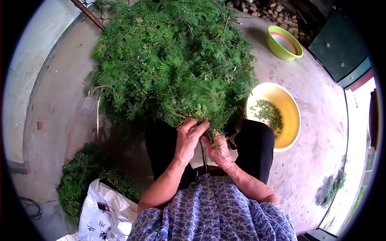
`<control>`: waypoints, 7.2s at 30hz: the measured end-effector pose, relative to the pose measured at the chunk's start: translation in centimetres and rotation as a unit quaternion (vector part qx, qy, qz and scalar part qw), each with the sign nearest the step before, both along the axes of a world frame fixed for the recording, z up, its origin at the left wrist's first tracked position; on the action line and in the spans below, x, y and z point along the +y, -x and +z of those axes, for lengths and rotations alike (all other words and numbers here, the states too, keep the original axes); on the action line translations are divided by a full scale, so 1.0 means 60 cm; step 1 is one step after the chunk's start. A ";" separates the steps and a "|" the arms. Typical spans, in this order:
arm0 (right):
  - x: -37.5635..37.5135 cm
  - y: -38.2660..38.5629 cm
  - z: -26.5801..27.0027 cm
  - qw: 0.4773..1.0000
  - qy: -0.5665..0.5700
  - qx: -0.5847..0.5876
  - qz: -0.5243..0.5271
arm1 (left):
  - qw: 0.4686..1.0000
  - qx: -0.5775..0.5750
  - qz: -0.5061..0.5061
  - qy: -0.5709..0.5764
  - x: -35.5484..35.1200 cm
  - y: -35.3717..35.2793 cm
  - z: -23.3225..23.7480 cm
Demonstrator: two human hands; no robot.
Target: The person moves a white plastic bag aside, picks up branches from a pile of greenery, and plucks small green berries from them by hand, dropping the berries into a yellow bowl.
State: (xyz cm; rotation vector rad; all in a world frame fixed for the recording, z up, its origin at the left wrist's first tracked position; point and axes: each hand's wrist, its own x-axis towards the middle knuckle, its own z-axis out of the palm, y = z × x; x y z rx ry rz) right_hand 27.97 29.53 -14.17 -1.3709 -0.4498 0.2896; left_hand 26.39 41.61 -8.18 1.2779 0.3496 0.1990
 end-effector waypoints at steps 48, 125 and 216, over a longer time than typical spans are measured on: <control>-0.135 -0.060 0.117 0.944 -0.182 0.270 -0.050 | 0.994 0.065 -0.078 0.034 -0.077 -0.011 0.055; -0.099 -0.036 0.104 0.958 -0.098 0.269 0.018 | 0.998 -0.017 0.028 0.047 -0.049 0.036 0.026; -0.507 -0.258 -0.111 0.718 -0.270 0.359 -0.532 | 0.919 -0.029 0.116 0.376 0.033 -0.013 -0.004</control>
